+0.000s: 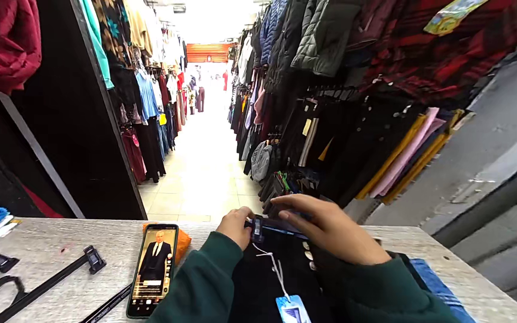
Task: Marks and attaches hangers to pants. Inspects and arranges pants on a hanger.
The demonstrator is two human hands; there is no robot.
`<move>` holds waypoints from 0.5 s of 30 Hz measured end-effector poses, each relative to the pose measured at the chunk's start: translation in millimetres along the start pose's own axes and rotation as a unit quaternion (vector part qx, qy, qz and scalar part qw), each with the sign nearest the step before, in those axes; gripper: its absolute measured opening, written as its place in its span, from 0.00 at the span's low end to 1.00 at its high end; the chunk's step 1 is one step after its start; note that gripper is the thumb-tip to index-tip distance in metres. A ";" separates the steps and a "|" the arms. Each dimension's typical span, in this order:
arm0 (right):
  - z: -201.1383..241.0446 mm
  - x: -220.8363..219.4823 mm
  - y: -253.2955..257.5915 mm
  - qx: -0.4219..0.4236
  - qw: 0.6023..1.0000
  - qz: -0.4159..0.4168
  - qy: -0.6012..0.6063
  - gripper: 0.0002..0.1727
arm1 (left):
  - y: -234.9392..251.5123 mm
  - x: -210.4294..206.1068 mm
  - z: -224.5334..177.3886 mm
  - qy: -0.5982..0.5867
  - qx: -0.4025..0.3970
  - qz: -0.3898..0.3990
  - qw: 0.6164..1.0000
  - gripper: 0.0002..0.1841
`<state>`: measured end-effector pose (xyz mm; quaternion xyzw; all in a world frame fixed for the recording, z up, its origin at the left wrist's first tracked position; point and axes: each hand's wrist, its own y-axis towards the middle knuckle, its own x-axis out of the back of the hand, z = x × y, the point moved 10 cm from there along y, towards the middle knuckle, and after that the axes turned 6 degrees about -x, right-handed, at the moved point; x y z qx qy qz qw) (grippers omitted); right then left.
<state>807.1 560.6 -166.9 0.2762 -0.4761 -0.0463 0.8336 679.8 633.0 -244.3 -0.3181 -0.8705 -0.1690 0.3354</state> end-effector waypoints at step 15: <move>-122.4 131.3 -120.0 -0.353 0.934 -0.044 -0.007 0.12 | 25.4 8.1 -140.5 0.224 -0.172 0.071 0.957 0.16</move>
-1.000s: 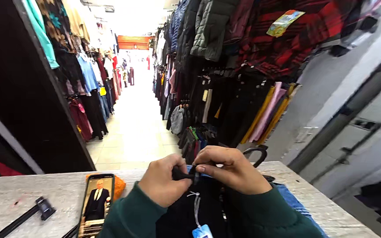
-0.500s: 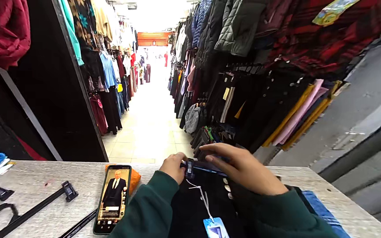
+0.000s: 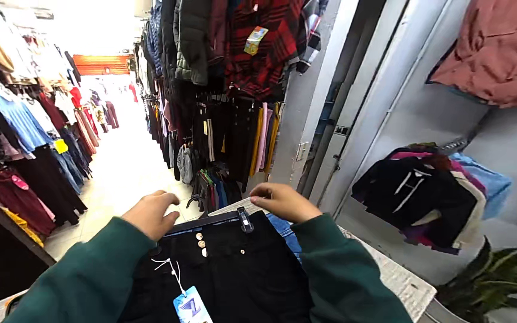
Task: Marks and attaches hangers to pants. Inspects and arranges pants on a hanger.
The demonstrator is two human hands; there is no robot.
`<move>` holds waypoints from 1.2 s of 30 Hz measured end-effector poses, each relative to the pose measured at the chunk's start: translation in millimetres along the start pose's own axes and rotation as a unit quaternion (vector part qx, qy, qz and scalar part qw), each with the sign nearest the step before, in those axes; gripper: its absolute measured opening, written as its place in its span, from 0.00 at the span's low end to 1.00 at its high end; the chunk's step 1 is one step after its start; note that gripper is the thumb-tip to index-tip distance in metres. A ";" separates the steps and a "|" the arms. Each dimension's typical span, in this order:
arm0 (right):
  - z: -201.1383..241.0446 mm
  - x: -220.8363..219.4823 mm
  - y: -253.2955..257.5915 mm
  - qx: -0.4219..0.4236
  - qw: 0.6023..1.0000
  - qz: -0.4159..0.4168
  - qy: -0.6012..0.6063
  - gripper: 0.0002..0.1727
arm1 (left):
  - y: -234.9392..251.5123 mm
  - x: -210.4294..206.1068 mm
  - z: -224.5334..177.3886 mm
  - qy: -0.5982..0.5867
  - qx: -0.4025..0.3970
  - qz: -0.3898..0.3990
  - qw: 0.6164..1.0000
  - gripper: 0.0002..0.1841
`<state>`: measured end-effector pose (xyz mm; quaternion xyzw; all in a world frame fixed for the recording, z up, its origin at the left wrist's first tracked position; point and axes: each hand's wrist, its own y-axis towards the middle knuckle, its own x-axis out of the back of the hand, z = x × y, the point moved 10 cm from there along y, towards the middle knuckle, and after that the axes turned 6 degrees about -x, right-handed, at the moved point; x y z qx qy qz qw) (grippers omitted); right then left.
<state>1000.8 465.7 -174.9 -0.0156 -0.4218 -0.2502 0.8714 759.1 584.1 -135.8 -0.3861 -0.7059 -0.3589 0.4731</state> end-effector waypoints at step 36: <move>-10.2 -58.9 -30.8 0.077 0.932 0.208 0.288 0.08 | 136.9 -64.3 -86.4 0.005 0.062 0.031 0.998 0.36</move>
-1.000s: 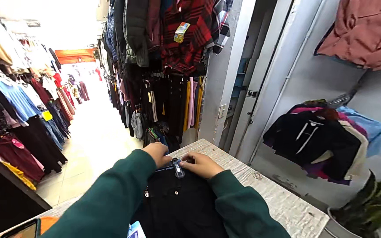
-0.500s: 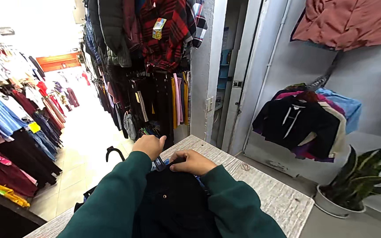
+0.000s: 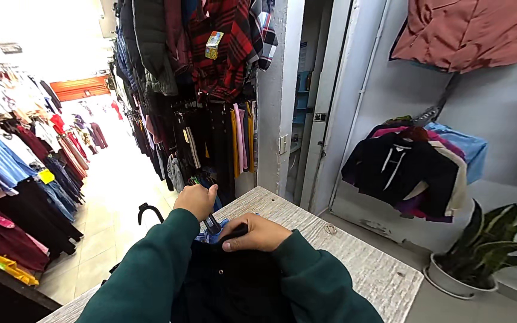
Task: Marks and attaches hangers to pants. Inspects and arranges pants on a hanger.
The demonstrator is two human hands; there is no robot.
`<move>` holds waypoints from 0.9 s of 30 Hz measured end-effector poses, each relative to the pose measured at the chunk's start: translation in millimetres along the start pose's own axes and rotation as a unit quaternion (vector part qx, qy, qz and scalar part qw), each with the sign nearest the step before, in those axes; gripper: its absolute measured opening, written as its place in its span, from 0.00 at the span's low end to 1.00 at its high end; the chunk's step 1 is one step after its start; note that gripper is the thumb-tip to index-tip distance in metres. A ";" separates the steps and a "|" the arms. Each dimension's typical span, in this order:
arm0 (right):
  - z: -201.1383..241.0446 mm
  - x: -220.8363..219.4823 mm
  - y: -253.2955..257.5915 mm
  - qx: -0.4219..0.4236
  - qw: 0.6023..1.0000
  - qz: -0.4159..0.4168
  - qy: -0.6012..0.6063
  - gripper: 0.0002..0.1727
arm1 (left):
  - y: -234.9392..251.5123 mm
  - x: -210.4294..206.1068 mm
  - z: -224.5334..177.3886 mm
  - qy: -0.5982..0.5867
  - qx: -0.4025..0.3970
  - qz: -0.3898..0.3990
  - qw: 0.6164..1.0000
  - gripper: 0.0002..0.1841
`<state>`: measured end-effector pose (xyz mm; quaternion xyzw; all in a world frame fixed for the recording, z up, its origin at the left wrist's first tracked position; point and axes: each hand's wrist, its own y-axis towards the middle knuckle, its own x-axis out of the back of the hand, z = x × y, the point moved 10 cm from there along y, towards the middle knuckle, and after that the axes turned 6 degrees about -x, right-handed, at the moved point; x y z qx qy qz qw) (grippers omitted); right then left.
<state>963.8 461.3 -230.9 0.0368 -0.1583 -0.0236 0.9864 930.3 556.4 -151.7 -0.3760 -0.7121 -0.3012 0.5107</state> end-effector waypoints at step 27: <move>-25.1 18.8 8.9 -0.085 0.987 -0.136 0.023 0.18 | 1.8 -15.8 11.2 -0.024 0.058 0.023 0.998 0.35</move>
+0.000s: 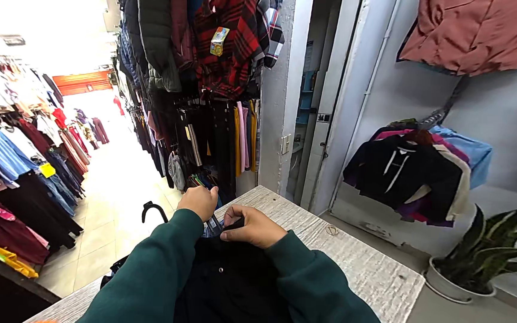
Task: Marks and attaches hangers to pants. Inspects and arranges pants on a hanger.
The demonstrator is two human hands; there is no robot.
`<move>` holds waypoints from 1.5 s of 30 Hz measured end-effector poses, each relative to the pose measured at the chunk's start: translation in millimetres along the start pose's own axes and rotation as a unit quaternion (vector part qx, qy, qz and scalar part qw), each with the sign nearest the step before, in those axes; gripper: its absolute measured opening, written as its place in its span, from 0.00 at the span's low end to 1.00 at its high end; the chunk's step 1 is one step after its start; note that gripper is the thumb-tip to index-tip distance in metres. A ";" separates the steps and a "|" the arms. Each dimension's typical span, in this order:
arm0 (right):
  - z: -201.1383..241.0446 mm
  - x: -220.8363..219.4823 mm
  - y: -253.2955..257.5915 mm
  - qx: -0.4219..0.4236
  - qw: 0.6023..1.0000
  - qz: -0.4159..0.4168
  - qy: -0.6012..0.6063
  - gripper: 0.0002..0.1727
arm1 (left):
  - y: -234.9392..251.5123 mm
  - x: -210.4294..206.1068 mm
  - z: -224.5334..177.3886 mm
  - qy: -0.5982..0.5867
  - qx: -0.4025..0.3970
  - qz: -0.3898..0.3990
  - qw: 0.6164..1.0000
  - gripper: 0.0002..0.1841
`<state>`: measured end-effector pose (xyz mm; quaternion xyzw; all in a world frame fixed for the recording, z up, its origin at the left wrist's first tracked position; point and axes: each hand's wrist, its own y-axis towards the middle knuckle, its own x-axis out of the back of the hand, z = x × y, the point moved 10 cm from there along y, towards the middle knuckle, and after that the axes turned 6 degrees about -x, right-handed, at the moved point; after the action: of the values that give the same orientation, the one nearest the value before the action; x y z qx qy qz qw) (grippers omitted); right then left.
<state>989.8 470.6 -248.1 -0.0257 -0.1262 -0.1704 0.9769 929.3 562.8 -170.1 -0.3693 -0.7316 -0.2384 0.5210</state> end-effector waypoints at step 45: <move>-2.4 18.8 -6.8 0.014 0.997 -0.073 -0.032 0.07 | -35.8 0.6 -33.7 0.205 -0.043 -0.021 0.978 0.35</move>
<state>1005.2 457.9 -245.6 -0.0082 -0.1610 -0.2385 0.9577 920.7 516.3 -156.7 -0.3196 -0.6056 -0.3513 0.6385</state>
